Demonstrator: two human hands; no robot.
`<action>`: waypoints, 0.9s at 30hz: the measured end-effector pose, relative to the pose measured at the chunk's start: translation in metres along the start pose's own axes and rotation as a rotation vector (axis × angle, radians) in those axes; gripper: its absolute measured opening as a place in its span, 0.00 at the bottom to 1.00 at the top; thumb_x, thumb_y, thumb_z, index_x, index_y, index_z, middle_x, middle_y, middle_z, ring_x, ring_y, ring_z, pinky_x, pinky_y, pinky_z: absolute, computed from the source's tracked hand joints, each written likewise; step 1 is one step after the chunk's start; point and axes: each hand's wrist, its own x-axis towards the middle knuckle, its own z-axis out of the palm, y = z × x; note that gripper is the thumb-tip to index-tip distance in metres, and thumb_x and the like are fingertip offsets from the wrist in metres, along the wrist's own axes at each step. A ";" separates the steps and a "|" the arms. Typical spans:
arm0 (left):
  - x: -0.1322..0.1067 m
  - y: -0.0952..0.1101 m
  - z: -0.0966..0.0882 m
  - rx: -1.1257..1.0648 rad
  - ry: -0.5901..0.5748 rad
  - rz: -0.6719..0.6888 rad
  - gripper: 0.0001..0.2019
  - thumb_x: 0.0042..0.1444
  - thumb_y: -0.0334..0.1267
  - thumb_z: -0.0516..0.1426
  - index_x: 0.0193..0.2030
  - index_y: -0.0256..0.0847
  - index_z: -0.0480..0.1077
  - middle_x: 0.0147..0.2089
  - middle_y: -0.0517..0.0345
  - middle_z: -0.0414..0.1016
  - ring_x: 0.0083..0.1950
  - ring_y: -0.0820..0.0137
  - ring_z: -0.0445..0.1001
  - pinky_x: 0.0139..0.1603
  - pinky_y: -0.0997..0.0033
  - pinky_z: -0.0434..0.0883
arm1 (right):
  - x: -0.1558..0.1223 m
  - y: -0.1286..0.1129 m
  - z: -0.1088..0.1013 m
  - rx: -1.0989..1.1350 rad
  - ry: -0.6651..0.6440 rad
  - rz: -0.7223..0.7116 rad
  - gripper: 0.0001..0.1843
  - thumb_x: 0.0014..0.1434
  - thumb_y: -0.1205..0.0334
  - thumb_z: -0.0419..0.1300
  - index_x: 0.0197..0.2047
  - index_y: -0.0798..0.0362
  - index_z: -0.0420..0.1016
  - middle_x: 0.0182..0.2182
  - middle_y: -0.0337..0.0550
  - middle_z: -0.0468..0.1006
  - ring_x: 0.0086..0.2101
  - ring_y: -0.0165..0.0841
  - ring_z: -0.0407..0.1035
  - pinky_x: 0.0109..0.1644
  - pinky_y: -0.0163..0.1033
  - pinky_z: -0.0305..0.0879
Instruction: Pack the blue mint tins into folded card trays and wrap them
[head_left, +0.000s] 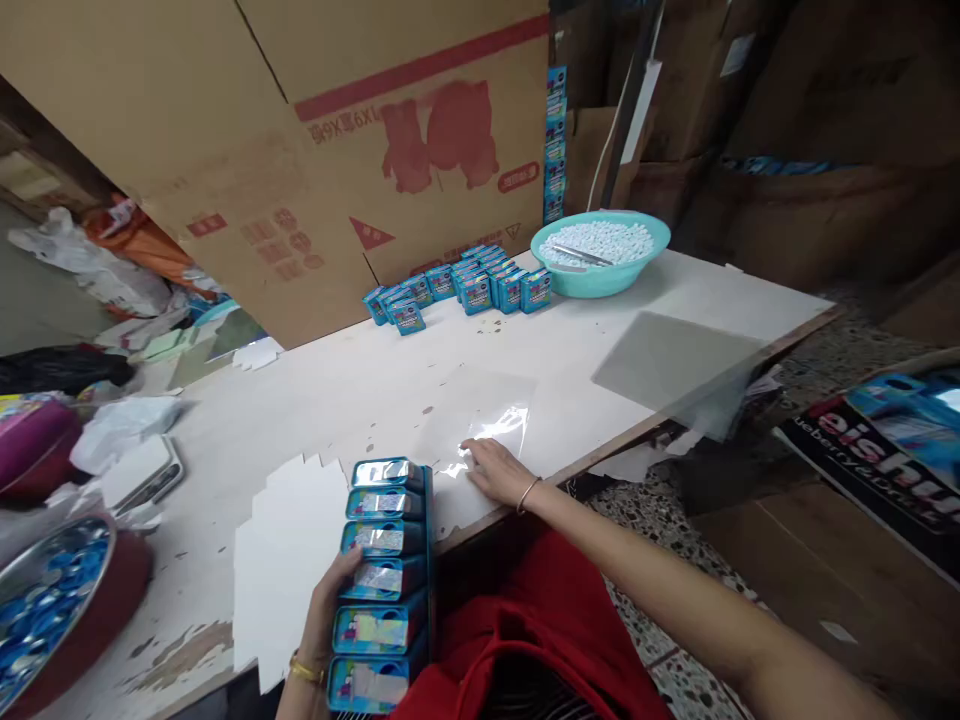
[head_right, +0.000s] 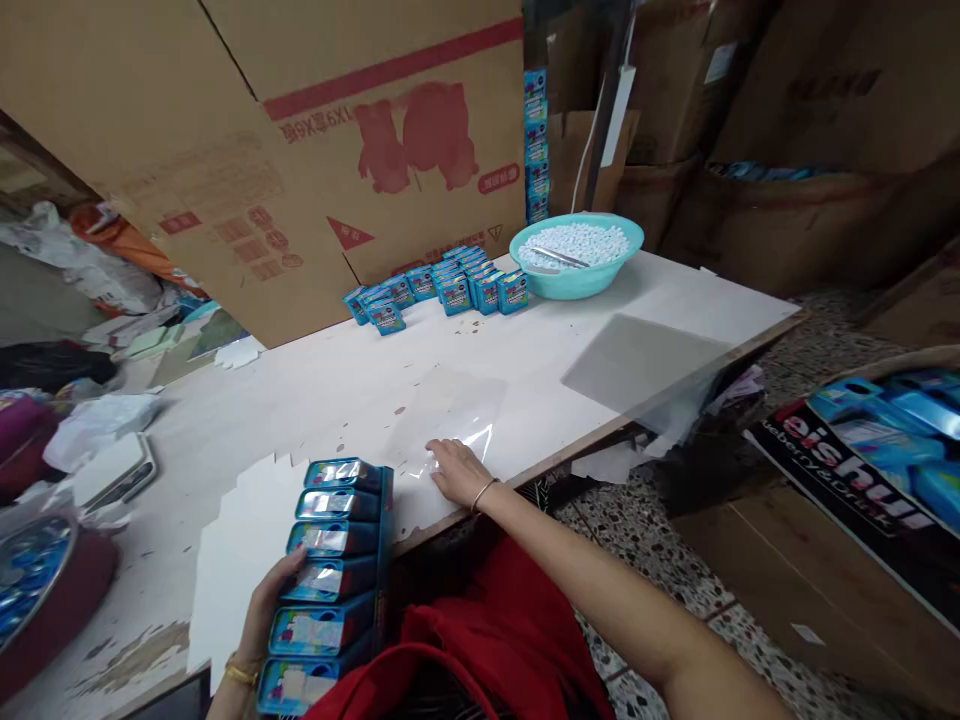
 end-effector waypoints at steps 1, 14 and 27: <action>0.000 -0.004 0.003 0.011 -0.055 -0.010 0.18 0.39 0.35 0.64 0.40 0.34 0.73 0.30 0.54 0.79 0.31 0.60 0.78 0.31 0.64 0.75 | -0.002 0.004 0.002 0.053 0.030 -0.010 0.14 0.55 0.70 0.58 0.46 0.59 0.70 0.38 0.49 0.72 0.41 0.36 0.65 0.47 0.39 0.61; 0.049 -0.020 0.043 0.229 -0.543 0.067 0.32 0.40 0.45 0.65 0.53 0.35 0.67 0.43 0.44 0.77 0.36 0.60 0.77 0.35 0.66 0.72 | 0.004 -0.003 -0.008 0.231 0.437 0.040 0.10 0.63 0.66 0.49 0.33 0.54 0.70 0.33 0.44 0.69 0.38 0.34 0.63 0.43 0.38 0.60; 0.038 -0.008 0.065 0.240 -0.581 0.087 0.30 0.42 0.44 0.64 0.52 0.35 0.68 0.41 0.47 0.77 0.35 0.62 0.76 0.34 0.68 0.71 | 0.006 0.009 -0.004 0.364 0.480 0.021 0.12 0.62 0.65 0.51 0.36 0.52 0.76 0.32 0.44 0.73 0.37 0.36 0.63 0.43 0.40 0.60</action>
